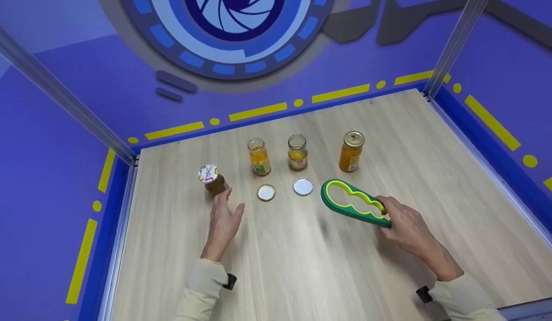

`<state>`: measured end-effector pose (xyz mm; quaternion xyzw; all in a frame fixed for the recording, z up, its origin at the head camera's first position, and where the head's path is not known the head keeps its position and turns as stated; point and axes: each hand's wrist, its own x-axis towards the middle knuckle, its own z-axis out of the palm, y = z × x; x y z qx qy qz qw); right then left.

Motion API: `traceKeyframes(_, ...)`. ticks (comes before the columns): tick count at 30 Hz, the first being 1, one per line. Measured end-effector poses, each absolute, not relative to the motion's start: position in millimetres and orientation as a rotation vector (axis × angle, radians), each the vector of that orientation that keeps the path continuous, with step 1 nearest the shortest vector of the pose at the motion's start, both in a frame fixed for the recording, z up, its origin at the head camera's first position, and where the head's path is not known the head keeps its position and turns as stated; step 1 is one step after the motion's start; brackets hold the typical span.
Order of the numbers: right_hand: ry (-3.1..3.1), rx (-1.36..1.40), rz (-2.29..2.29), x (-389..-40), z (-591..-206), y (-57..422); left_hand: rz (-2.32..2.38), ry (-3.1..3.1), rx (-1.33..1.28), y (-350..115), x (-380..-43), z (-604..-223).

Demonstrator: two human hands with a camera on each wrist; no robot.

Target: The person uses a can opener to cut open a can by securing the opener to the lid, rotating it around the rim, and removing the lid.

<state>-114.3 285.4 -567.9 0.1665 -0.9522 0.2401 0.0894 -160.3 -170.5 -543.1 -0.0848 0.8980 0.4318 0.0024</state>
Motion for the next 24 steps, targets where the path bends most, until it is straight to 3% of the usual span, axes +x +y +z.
traceKeyframes(11, -2.854, 0.432, 0.727, -113, -568, 289, 1.604, 2.656, -0.576, -230, -181, -555)
traceKeyframes(24, -2.847, 0.411, 0.736, -116, -568, 284, 1.864, 2.489, -0.507, -238, -224, -588)
